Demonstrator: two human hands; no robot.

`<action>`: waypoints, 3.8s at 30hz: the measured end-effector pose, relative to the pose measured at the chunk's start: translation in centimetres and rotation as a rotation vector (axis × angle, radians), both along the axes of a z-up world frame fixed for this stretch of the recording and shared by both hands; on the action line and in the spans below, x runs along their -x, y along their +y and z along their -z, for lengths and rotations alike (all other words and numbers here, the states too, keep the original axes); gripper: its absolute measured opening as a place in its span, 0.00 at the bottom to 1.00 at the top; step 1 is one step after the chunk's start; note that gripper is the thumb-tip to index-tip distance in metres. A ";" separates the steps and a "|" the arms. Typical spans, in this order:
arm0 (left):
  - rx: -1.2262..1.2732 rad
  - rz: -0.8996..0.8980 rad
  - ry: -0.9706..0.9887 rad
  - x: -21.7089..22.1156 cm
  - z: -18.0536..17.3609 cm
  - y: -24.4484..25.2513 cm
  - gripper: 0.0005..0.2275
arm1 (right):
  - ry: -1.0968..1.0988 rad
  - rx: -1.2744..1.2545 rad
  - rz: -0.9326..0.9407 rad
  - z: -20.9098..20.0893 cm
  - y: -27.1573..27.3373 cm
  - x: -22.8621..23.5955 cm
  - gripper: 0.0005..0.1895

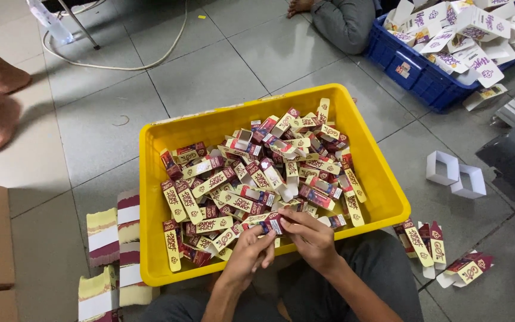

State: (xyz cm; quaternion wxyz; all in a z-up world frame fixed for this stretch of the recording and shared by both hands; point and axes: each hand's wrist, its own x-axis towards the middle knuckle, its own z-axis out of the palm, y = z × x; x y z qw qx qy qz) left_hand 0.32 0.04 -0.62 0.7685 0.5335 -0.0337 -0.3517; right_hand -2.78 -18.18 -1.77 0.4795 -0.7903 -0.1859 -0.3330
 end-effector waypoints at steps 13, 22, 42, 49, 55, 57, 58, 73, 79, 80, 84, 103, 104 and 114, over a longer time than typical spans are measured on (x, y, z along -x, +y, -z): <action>-0.615 -0.336 -0.570 1.7 -4.2 -0.8 0.15 | 0.176 -0.170 -0.012 0.0 -0.6 -0.3 0.26; -0.811 -0.635 -1.135 -0.1 -1.1 0.1 0.08 | 0.435 -0.091 0.405 -4.3 -3.1 -0.9 0.45; -1.045 -0.301 -1.015 -0.7 1.6 -0.5 0.07 | 0.817 0.156 1.089 14.3 -26.6 15.6 0.39; -0.983 -0.347 -1.008 -0.2 1.6 -0.5 0.05 | 1.132 0.198 0.941 14.4 -27.1 11.2 0.34; -0.958 -0.381 -1.048 -0.4 2.5 -0.5 0.05 | 1.071 0.161 1.097 12.4 -25.8 10.4 0.21; -0.933 -0.406 -1.067 -0.6 1.8 -0.6 0.06 | 0.948 0.080 1.149 8.8 -23.9 10.0 0.20; -0.900 -0.432 -1.097 -0.4 1.3 -0.6 0.06 | 0.709 -0.018 1.180 6.5 -22.5 9.9 0.20; -0.360 -0.591 -0.904 -4.8 1.5 -1.2 0.19 | 0.033 0.108 0.214 -1.3 3.0 -6.4 0.20; -0.315 -0.468 -0.857 -8.3 3.1 1.0 0.18 | 0.237 -0.089 0.037 0.6 2.6 -7.7 0.17; -0.314 -0.321 -0.844 -8.8 4.1 1.0 0.24 | 0.361 -0.214 -0.016 1.2 1.9 -7.4 0.15; -0.300 -0.289 -0.786 -7.6 -0.3 0.4 0.26 | 0.466 -0.287 -0.039 1.8 0.0 -7.9 0.10; -0.279 -0.284 -1.046 -7.3 1.6 -0.4 0.22 | 0.464 -0.334 -0.151 0.5 -0.3 -7.3 0.22; -0.274 -0.315 -1.075 -7.4 1.8 -0.5 0.22 | 0.459 -0.349 -0.152 0.6 -0.3 -7.4 0.22; -0.306 -0.375 -1.137 -7.1 2.3 -0.8 0.24 | 0.534 -0.415 -0.144 0.0 -0.1 -6.8 0.15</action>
